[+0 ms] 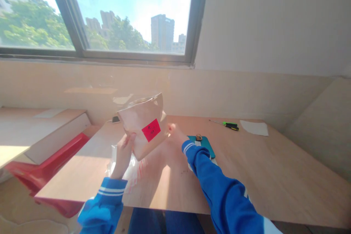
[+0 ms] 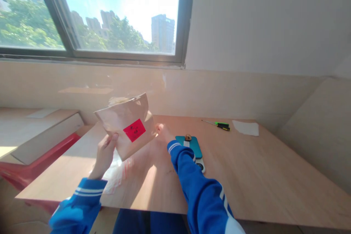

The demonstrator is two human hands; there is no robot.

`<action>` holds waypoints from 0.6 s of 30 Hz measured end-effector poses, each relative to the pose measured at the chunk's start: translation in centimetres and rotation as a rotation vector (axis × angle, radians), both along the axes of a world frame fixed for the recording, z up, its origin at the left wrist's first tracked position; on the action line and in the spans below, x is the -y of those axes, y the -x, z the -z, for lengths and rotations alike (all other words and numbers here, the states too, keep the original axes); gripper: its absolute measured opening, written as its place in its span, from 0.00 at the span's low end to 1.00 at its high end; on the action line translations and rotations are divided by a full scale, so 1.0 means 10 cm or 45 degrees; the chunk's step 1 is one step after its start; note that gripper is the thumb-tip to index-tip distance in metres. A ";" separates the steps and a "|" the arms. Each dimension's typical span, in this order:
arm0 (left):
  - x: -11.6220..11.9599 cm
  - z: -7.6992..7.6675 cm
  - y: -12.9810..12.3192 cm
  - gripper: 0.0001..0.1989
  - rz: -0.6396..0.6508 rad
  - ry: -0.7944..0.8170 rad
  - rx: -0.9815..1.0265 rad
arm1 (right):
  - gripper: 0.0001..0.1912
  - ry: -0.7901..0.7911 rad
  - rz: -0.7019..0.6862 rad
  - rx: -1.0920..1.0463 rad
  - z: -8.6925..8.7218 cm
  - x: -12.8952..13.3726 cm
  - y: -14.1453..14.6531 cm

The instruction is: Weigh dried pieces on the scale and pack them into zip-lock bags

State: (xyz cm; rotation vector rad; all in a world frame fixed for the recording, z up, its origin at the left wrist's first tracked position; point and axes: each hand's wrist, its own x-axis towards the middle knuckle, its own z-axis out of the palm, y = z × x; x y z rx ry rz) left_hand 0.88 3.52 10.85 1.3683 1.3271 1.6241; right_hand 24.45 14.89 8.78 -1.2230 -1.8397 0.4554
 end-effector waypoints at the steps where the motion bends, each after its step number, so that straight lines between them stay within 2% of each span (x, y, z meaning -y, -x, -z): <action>1: -0.03 0.02 -0.06 0.24 0.063 0.036 -0.006 | 0.12 -0.008 0.045 -0.047 -0.09 -0.02 -0.11; 4: -0.07 0.17 -0.22 0.26 0.242 0.129 0.001 | 0.11 -0.095 0.207 -0.230 -0.51 -0.04 -0.44; 6: -0.08 0.28 -0.30 0.27 0.318 0.142 -0.032 | 0.12 -0.176 0.248 -0.318 -0.84 0.04 -0.57; 8: -0.07 0.36 -0.36 0.28 0.361 0.121 -0.072 | 0.12 -0.238 0.164 -0.366 -1.12 0.21 -0.59; 10: -0.06 0.41 -0.39 0.27 0.385 0.111 -0.109 | 0.11 -0.260 -0.069 -0.363 -1.32 0.41 -0.50; 12: -0.03 0.44 -0.41 0.27 0.397 0.123 -0.139 | 0.10 -0.213 -0.308 -0.249 -1.42 0.59 -0.37; 14: 0.00 0.45 -0.40 0.25 0.401 0.135 -0.163 | 0.09 -0.155 -0.456 -0.120 -1.44 0.71 -0.26; 16: 0.03 0.46 -0.39 0.25 0.403 0.139 -0.176 | 0.09 -0.134 -0.491 -0.065 -1.42 0.77 -0.22; 18: 0.06 0.46 -0.38 0.24 0.398 0.141 -0.207 | 0.10 -0.127 -0.441 -0.075 -1.39 0.78 -0.25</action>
